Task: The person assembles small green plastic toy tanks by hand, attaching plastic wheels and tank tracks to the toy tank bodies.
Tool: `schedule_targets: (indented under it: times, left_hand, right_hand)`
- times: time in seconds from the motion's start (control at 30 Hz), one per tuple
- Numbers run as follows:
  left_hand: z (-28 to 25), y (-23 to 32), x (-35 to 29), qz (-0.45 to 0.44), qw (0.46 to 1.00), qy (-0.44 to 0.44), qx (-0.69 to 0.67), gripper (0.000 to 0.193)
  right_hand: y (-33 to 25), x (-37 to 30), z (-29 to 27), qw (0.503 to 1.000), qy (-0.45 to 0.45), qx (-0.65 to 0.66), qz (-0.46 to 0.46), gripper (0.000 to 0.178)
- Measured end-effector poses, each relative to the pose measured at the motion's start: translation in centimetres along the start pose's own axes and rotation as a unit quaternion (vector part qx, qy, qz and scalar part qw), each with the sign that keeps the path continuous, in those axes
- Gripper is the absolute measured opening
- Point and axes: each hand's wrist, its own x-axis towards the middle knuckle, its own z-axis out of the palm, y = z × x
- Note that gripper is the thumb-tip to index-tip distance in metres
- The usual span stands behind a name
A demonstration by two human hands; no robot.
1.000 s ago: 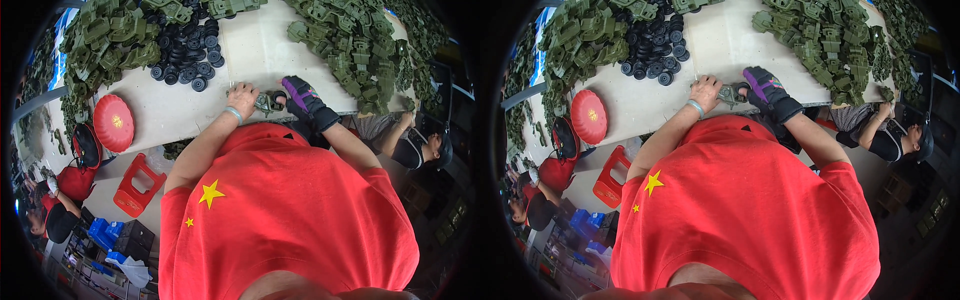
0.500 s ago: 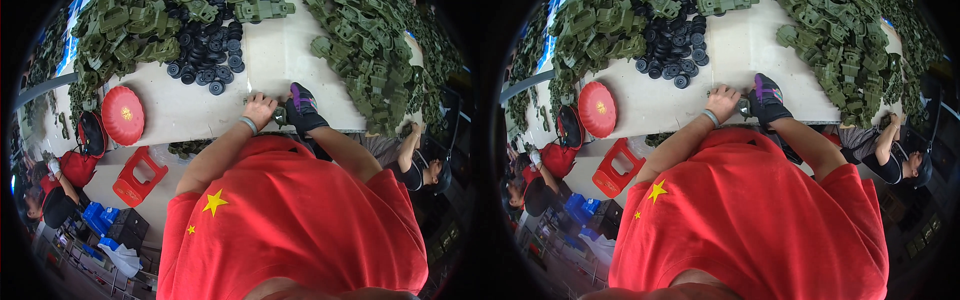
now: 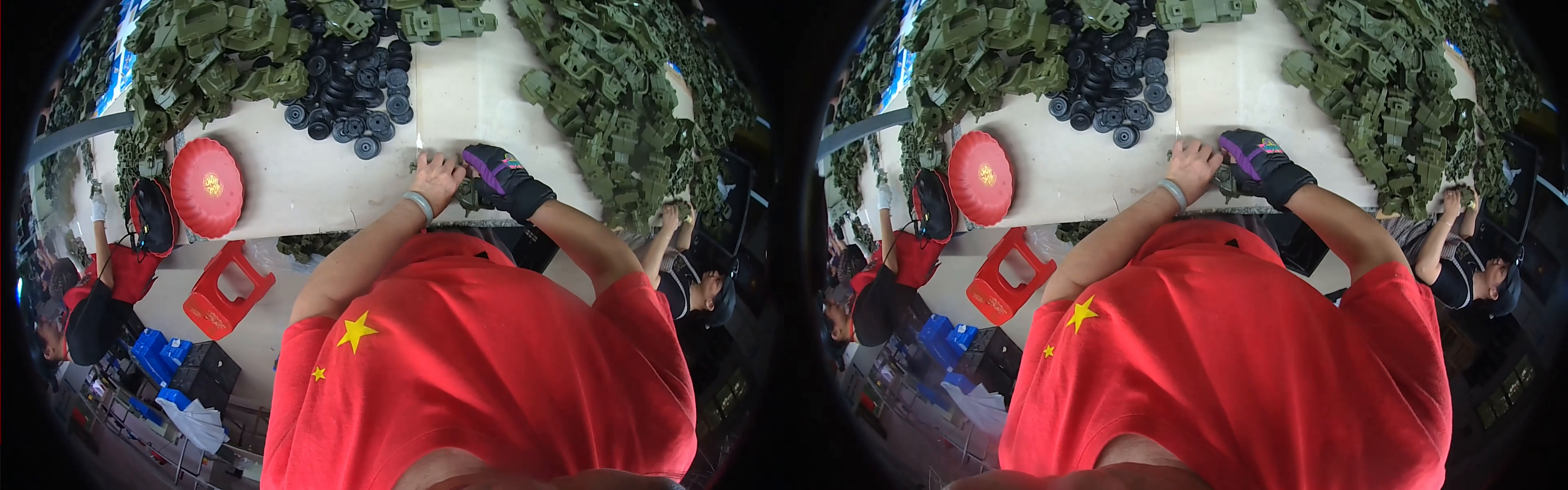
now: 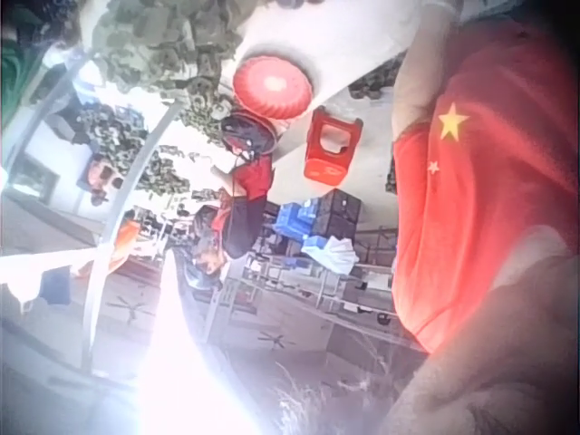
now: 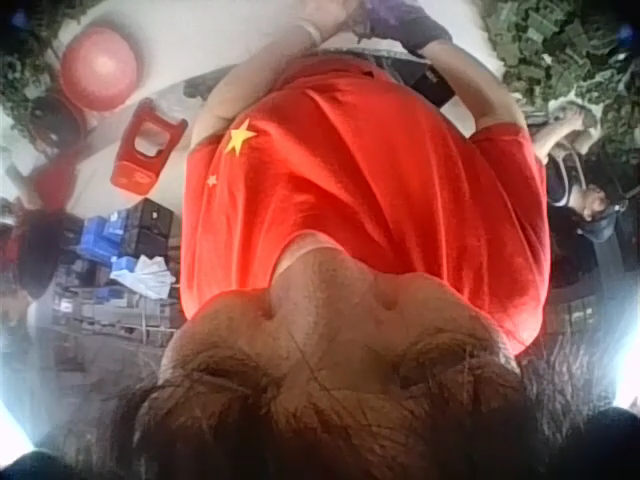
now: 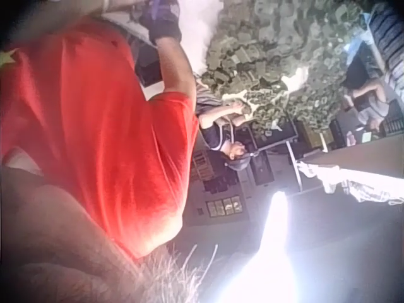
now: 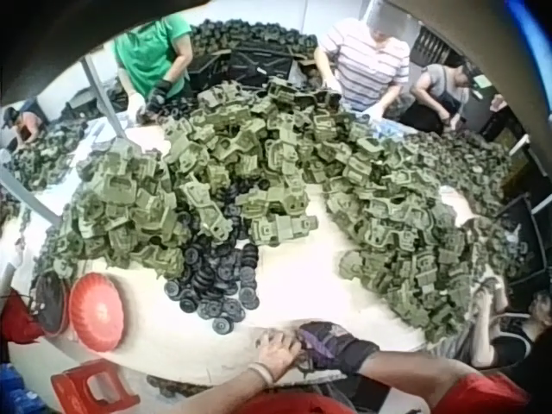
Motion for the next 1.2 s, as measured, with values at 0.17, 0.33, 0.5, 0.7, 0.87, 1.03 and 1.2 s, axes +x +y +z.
schedule_targets:
  times: [0.17, 0.33, 0.5, 0.7, 0.87, 1.03, 1.2]
  left_hand:
    - [-4.5, -1.0, -1.5, -0.053, 0.986, 0.104, 0.119, 0.050]
    - [-5.0, 0.3, -7.8, -0.079, 0.976, 0.187, -0.078, 0.058]
    - [-1.2, 0.6, -10.4, -0.171, 0.956, 0.128, -0.203, 0.048]
    - [1.4, 0.1, -8.2, -0.295, 0.799, 0.087, -0.516, 0.054]
    - [1.7, 0.7, -5.0, -0.267, 0.802, 0.098, -0.525, 0.076]
    - [1.7, 1.4, -2.6, -0.248, 0.876, 0.126, -0.395, 0.092]
    - [1.1, 2.5, -2.4, -0.268, 0.904, 0.029, -0.332, 0.114]
  right_hand:
    - [-2.8, 2.5, -2.6, 0.985, 0.167, 0.044, 0.014, 0.037]
    - [-6.2, 12.8, -4.6, 0.982, 0.098, -0.089, -0.132, 0.046]
    - [-6.8, 14.2, -5.5, 0.983, 0.065, -0.135, -0.102, 0.050]
    - [-3.0, 8.8, -5.1, 0.975, 0.194, -0.017, -0.103, 0.044]
    - [-4.0, -1.3, -1.5, 0.877, 0.161, 0.398, 0.216, 0.041]
    - [-5.4, -6.2, 3.4, 0.805, 0.177, 0.494, 0.278, 0.039]
    - [-4.0, -5.6, 0.2, 0.914, 0.221, 0.273, 0.206, 0.042]
